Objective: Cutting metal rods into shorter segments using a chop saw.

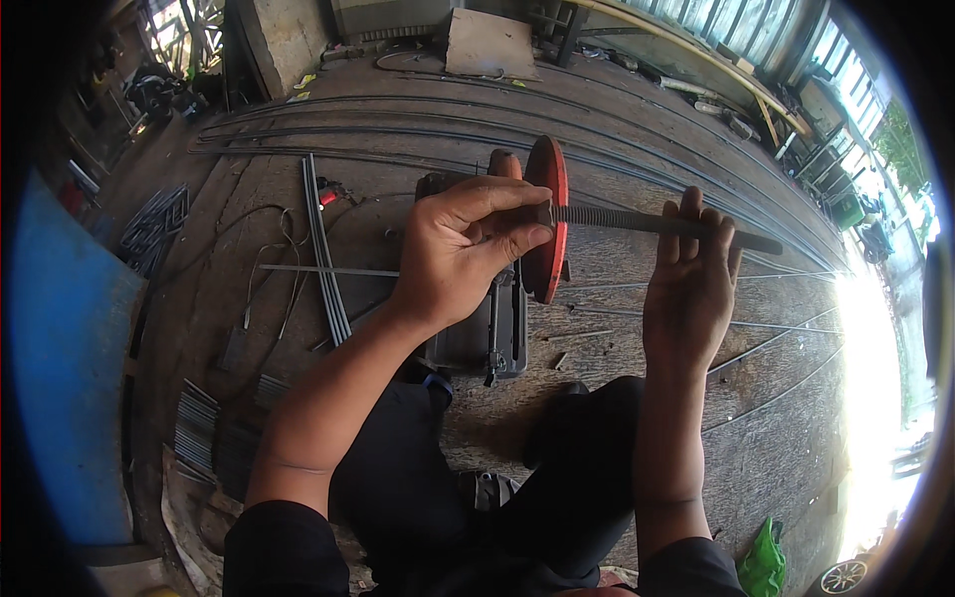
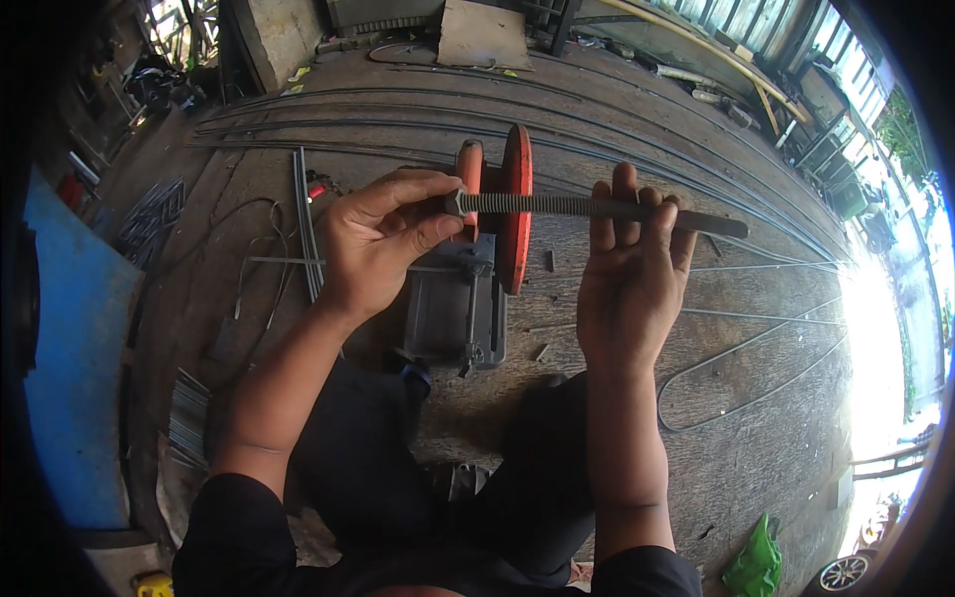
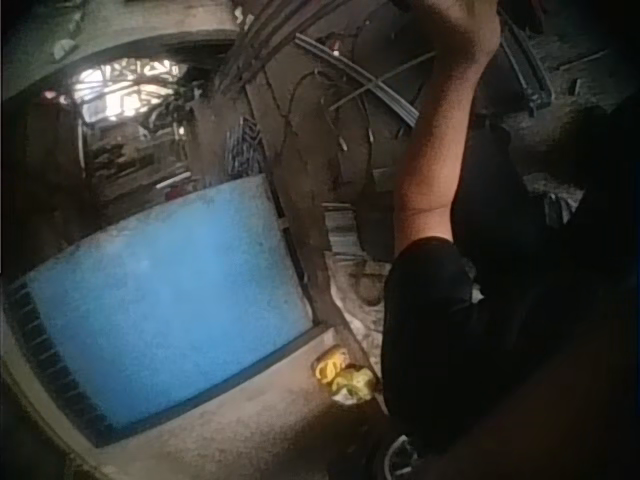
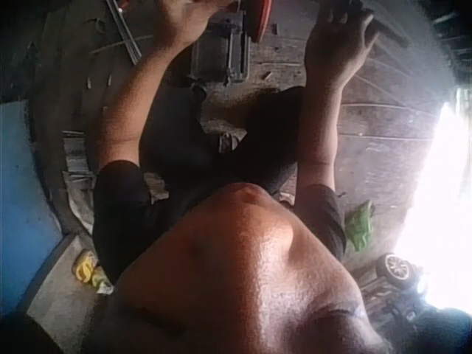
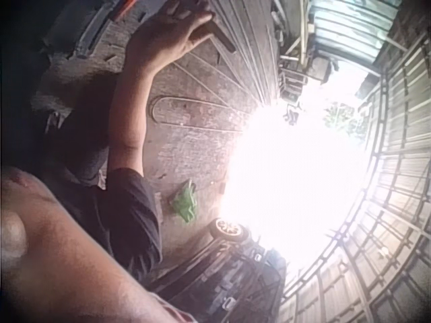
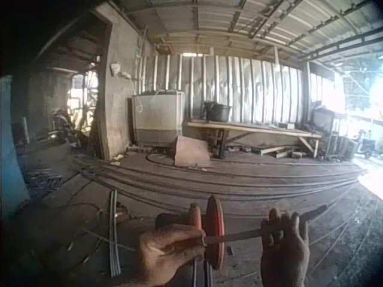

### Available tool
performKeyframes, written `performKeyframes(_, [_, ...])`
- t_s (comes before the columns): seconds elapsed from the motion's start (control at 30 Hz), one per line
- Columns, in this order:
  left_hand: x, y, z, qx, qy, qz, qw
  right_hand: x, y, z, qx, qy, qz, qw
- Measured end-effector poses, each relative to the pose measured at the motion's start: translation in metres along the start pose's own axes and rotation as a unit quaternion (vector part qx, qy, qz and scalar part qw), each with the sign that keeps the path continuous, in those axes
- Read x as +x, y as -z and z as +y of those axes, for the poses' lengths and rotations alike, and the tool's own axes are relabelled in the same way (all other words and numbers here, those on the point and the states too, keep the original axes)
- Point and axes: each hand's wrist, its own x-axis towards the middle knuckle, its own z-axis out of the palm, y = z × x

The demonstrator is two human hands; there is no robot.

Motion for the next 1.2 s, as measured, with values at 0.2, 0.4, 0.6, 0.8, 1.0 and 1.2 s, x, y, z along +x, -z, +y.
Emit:
performKeyframes(0.2, [0.003, 0.006, 0.009, 0.075, -0.090, 0.018, 0.993, -0.010, -0.018, 0.001, -0.032, -0.023, -0.019, 0.999])
performKeyframes(0.4, [0.007, 0.008, 0.018, 0.204, -0.167, 0.009, 0.965, -0.008, -0.003, 0.002, -0.074, 0.020, -0.085, 0.993])
performKeyframes(0.6, [0.006, 0.011, 0.024, 0.213, -0.183, -0.012, 0.960, -0.009, -0.004, 0.001, -0.053, 0.000, -0.071, 0.996])
performKeyframes(0.8, [0.000, 0.006, 0.026, -0.006, -0.017, 0.006, 1.000, -0.011, -0.007, -0.003, -0.032, 0.033, -0.182, 0.982])
performKeyframes(1.0, [0.000, 0.007, 0.028, -0.051, -0.005, 0.003, 0.999, -0.010, -0.005, -0.004, -0.025, 0.049, -0.176, 0.983])
performKeyframes(1.2, [0.004, 0.016, 0.023, -0.125, 0.008, -0.010, 0.992, -0.014, -0.010, -0.015, -0.100, 0.160, -0.229, 0.955])
